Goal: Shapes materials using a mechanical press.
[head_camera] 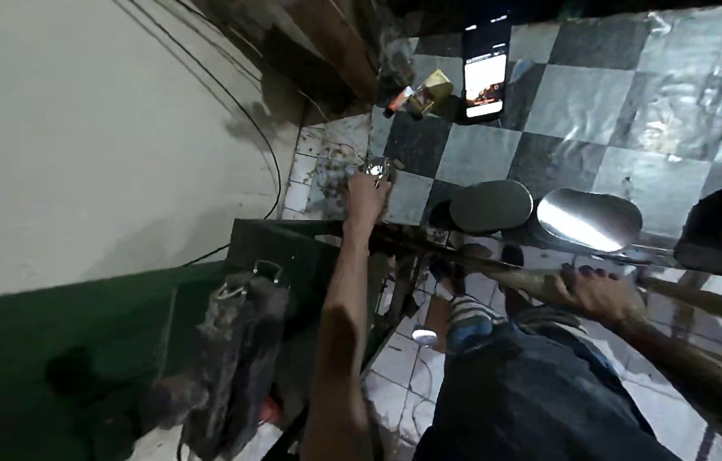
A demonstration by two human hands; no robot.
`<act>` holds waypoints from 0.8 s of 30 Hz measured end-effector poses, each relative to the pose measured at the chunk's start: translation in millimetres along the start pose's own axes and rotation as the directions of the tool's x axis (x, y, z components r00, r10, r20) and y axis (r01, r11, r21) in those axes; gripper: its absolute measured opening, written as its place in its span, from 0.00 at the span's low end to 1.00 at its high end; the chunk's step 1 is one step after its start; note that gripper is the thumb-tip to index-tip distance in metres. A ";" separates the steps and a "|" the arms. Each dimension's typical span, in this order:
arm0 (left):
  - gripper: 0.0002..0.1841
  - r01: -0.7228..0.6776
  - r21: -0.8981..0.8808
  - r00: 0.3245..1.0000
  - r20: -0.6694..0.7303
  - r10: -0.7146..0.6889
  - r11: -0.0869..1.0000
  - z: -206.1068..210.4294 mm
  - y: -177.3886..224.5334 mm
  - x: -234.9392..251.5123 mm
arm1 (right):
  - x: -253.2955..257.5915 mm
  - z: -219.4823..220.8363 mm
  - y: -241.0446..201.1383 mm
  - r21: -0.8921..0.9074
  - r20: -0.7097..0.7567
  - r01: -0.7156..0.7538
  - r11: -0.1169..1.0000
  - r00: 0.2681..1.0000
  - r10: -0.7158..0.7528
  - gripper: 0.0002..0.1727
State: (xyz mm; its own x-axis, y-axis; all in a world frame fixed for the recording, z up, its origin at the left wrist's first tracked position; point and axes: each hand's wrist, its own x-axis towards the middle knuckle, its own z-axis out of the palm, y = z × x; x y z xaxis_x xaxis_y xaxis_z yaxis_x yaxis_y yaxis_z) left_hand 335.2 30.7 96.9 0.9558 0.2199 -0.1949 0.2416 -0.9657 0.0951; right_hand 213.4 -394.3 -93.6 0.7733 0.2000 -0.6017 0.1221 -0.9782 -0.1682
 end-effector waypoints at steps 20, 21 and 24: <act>0.29 -0.306 -0.147 0.948 0.044 0.315 0.941 36.2 54.2 1.1 | -41.9 -155.1 -69.3 0.460 -0.241 0.211 0.862 0.965 -0.107 0.15; 0.24 -0.495 -0.188 0.862 0.014 0.506 0.849 50.5 78.0 -6.1 | -39.3 -164.8 -69.7 0.435 -0.348 0.250 0.865 0.933 -0.094 0.14; 0.21 -0.708 -0.249 0.661 0.094 0.745 0.660 86.9 124.4 -9.4 | -3.5 -160.0 -43.8 0.252 -0.367 0.288 0.924 0.912 -0.184 0.26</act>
State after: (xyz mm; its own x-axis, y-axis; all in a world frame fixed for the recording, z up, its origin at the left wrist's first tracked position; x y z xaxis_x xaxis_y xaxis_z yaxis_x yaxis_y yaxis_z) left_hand 341.8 -103.5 25.8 0.7959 -0.5866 -0.1497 -0.4760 -0.7591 0.4440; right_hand 304.8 -361.2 40.8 0.9109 0.3415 -0.2315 0.1785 -0.8320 -0.5252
